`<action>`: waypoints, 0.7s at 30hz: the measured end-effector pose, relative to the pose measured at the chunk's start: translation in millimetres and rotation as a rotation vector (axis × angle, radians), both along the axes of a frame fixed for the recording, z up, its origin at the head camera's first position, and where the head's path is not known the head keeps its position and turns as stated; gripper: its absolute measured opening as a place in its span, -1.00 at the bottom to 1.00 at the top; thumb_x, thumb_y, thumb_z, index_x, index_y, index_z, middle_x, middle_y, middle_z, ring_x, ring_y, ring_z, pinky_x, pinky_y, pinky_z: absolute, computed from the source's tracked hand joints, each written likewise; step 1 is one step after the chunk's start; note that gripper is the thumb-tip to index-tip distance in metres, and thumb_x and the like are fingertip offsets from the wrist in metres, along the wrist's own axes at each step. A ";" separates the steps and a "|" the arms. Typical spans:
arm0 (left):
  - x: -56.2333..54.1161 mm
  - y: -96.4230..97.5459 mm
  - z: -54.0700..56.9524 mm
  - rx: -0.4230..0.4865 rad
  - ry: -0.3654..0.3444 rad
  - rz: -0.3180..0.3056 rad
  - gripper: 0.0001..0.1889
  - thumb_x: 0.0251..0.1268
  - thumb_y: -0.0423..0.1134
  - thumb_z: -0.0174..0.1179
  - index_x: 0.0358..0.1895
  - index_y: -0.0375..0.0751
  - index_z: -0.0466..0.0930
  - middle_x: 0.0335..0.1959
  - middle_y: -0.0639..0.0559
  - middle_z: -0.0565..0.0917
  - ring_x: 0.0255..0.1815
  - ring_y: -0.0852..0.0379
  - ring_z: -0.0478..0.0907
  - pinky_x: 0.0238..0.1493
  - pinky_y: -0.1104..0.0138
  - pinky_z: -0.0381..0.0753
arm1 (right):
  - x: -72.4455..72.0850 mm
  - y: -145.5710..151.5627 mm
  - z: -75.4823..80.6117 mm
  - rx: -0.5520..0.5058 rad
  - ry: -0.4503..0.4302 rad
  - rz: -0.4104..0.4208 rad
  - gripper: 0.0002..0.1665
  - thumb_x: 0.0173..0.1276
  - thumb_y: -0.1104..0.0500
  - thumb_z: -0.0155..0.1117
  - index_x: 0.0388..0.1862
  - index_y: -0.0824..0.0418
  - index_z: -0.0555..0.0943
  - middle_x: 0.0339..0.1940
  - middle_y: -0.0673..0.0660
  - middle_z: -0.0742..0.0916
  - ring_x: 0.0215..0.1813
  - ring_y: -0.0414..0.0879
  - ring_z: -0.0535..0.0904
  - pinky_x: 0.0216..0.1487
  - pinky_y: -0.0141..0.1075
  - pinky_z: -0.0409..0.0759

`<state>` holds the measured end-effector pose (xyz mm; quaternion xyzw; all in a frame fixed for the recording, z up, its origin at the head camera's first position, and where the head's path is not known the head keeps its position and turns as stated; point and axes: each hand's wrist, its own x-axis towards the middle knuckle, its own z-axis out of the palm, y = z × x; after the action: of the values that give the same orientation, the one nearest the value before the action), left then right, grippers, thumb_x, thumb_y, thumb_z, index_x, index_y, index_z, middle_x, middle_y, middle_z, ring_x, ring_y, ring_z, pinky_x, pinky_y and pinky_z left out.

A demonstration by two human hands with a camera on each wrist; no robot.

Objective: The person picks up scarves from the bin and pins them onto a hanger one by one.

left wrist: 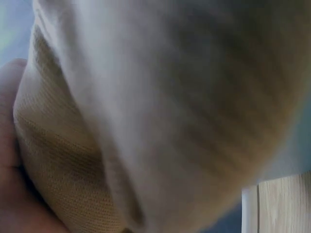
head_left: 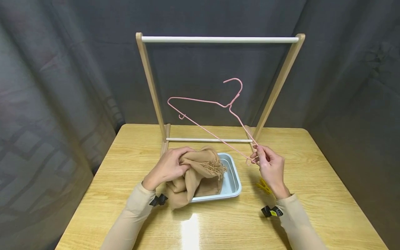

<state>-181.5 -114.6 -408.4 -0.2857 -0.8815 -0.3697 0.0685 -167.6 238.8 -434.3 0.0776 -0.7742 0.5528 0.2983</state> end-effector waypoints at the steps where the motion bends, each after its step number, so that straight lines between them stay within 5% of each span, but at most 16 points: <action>1: 1.0 -0.1 0.5 0.012 -0.006 0.006 -0.56 0.13 -0.38 0.30 0.09 0.11 0.76 -0.20 0.19 0.80 -0.35 0.24 0.59 -0.32 0.34 0.54 | 0.7 -0.6 -1.9 0.000 0.002 0.000 -0.72 0.64 0.35 0.15 -0.08 0.51 0.77 -0.48 0.42 0.77 -0.54 -0.35 0.68 -0.51 -0.52 0.61; 5: 5.9 0.5 4.0 0.092 -0.028 0.046 -0.57 0.15 -0.42 0.29 0.08 0.07 0.76 -0.17 0.13 0.81 -0.34 0.22 0.58 -0.31 0.35 0.54 | 2.1 -3.7 -7.9 -0.005 0.014 0.008 -0.75 0.62 0.38 0.18 -0.10 0.49 0.77 -0.49 0.41 0.77 -0.55 -0.33 0.68 -0.51 -0.51 0.62; 12: 14.6 6.5 19.8 0.411 -0.105 0.049 -0.59 0.21 -0.55 0.24 0.11 -0.19 0.77 -0.10 -0.12 0.84 -0.30 0.17 0.69 -0.28 0.37 0.67 | -0.8 -6.7 -13.4 0.051 0.084 -0.010 -0.81 0.52 0.49 0.23 -0.13 0.48 0.79 -0.53 0.36 0.78 -0.56 -0.38 0.65 -0.50 -0.56 0.59; 21: 15.6 17.0 38.9 0.590 0.000 0.118 -0.70 0.19 -0.56 0.27 -0.01 -0.36 0.79 -0.20 -0.24 0.83 -0.39 0.23 0.68 -0.37 0.43 0.66 | -2.1 -8.0 -12.9 0.125 0.197 -0.022 -0.81 0.43 0.58 0.23 -0.17 0.52 0.77 -0.57 0.34 0.76 -0.55 -0.38 0.66 -0.52 -0.54 0.60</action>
<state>-165.9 -97.6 -369.5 -0.2015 -0.7512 -0.6051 0.1698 -169.7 230.9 -447.1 0.1416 -0.7750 0.4897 0.3736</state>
